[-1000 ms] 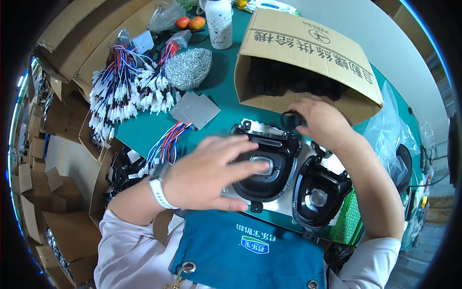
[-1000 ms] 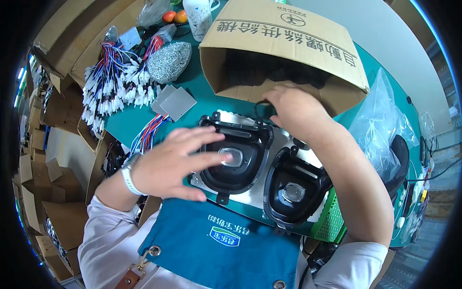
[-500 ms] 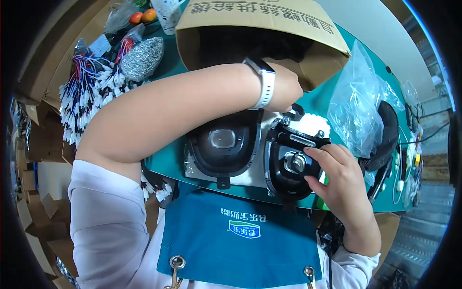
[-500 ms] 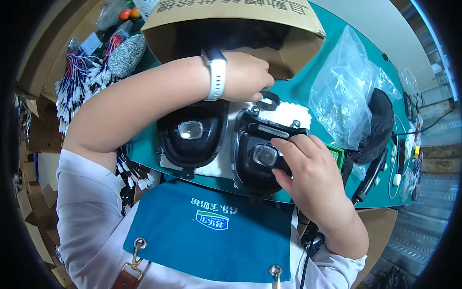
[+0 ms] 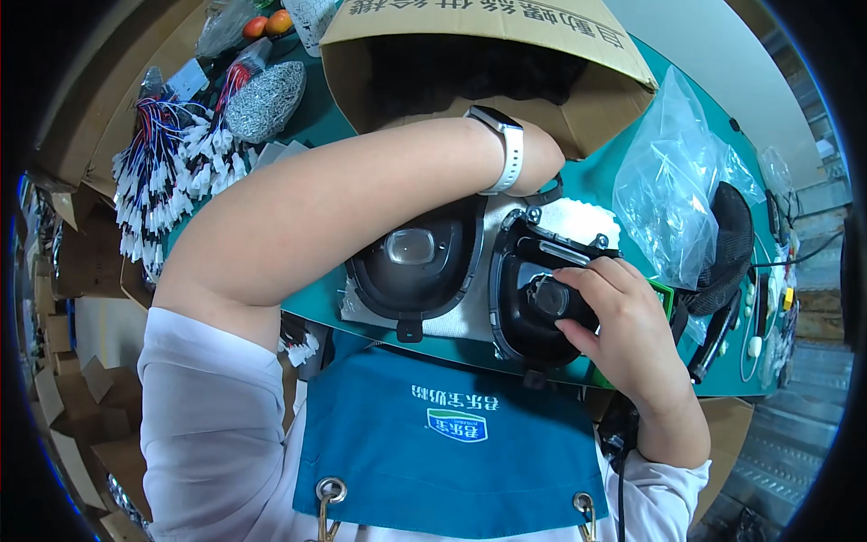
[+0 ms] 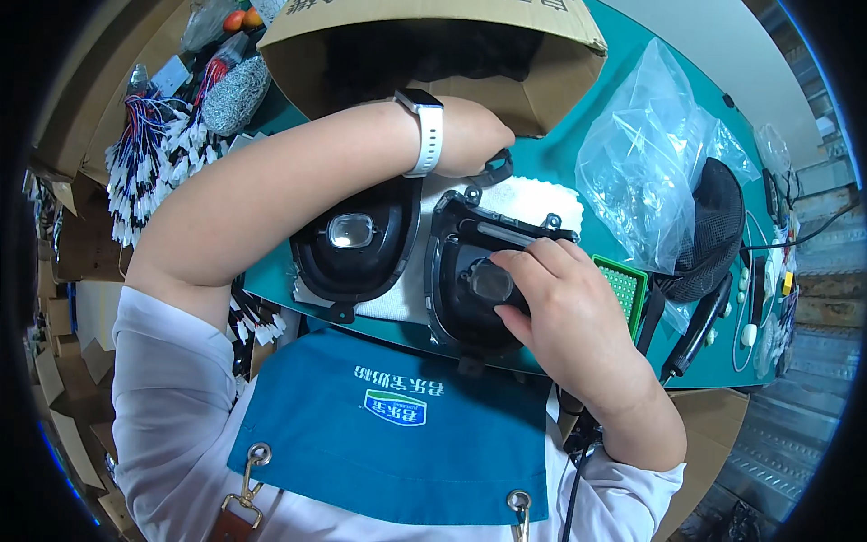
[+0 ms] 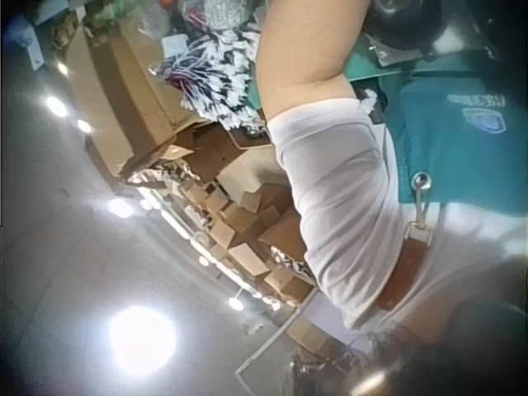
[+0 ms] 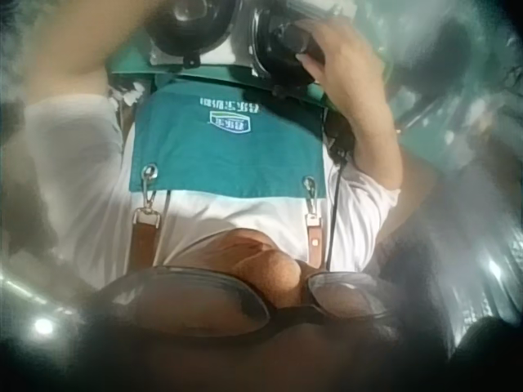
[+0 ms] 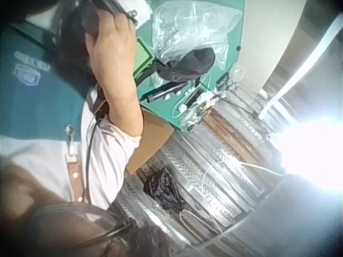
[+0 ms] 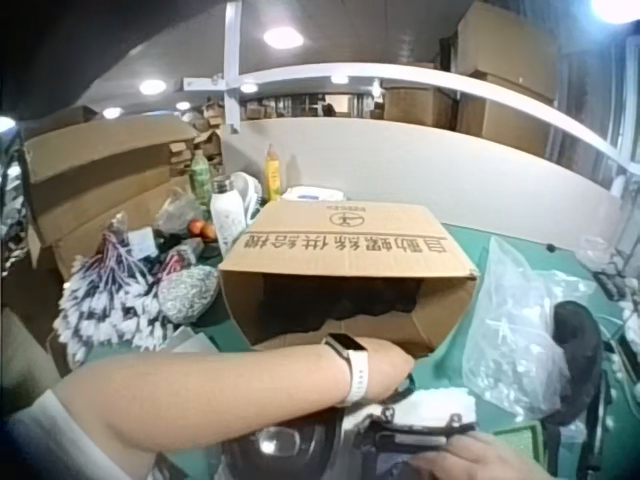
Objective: The person assembles car headlight units on a workbench. They insert clear plastic lenses into black housings, place metal reflectors inside, and secure the components using a power screwdriver. The person handles multiple headlight units, repeatedly inserting parts and fastening them.
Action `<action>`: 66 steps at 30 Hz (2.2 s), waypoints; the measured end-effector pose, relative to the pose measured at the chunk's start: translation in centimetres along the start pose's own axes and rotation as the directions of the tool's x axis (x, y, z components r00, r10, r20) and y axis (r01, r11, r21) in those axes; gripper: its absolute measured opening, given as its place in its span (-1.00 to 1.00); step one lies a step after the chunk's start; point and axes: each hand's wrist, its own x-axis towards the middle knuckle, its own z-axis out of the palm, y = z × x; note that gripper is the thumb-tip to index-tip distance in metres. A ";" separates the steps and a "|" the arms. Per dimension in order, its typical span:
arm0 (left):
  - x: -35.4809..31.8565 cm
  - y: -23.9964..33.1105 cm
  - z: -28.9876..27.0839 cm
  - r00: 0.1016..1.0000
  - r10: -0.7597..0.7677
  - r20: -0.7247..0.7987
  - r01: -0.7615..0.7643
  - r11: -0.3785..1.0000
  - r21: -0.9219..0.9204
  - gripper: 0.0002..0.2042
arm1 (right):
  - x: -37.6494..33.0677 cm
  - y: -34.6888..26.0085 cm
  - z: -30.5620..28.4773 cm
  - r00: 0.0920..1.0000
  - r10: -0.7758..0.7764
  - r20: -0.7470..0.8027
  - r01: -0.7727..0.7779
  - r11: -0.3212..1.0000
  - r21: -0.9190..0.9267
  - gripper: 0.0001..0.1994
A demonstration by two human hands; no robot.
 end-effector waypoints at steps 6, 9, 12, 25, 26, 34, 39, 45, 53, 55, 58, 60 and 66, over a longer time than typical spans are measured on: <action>-4.1 0.0 -1.8 0.931 -0.051 -0.361 0.013 0.994 -0.106 -0.84 | -0.3 -0.2 -0.2 1.000 -0.026 0.015 0.027 0.998 -0.049 -0.51; -8.6 1.0 -2.1 0.750 0.003 -0.661 -0.179 0.964 -0.199 -0.87 | -0.6 -0.7 -0.9 0.989 -0.021 -0.145 0.010 0.997 -0.077 -0.44; -13.5 3.1 -1.7 0.698 -0.070 -0.713 -0.226 0.923 -0.312 -0.80 | -0.2 -1.1 -1.8 0.973 -0.102 -0.207 0.129 0.985 0.118 -0.37; -19.0 4.1 3.2 0.428 -0.273 -0.862 -0.193 0.904 -0.382 -0.68 | 5.7 -5.5 0.2 0.920 -0.327 -0.218 0.392 0.800 0.454 -0.40; -18.8 4.1 4.0 0.381 -0.329 -0.864 -0.218 0.876 -0.429 -0.76 | 5.8 -5.8 0.0 0.942 -0.302 -0.148 0.335 0.811 0.479 -0.40; -20.1 3.5 1.9 0.649 -0.349 -0.676 -0.087 0.849 -0.521 -0.85 | 7.3 -7.0 -1.0 0.910 -0.405 -0.093 0.412 0.856 0.312 -0.64; -20.6 2.0 3.3 0.657 -0.433 -0.618 -0.328 0.574 -0.750 -0.56 | 8.1 -5.5 -0.2 0.904 -0.386 -0.181 0.419 0.884 0.209 -0.78; -20.3 2.7 6.2 0.678 -0.434 -0.593 0.197 0.885 -0.421 -0.31 | 9.0 -3.8 2.4 0.926 -0.361 -0.108 0.372 0.923 0.102 -0.85; -19.5 3.1 7.5 0.670 -0.430 -0.605 0.178 0.884 -0.432 -0.23 | 9.4 -4.1 3.2 0.935 -0.354 0.006 0.353 0.934 0.057 -0.88; -19.5 3.0 7.6 0.668 -0.425 -0.611 0.174 0.887 -0.427 -0.22 | 9.4 -4.1 3.2 0.934 -0.357 0.023 0.356 0.933 0.042 -0.86; -19.5 3.0 7.6 0.660 -0.421 -0.623 0.160 0.888 -0.431 -0.21 | 9.3 -4.3 3.0 0.925 -0.379 0.040 0.379 0.925 0.015 -0.85; -19.4 2.9 7.7 0.654 -0.420 -0.630 0.154 0.888 -0.432 -0.20 | 9.4 -4.3 3.0 0.920 -0.389 0.039 0.389 0.921 0.020 -0.85; -19.3 2.9 7.9 0.647 -0.424 -0.634 0.158 0.888 -0.432 -0.20 | 9.6 -4.1 3.1 0.911 -0.409 0.052 0.411 0.911 -0.022 -0.85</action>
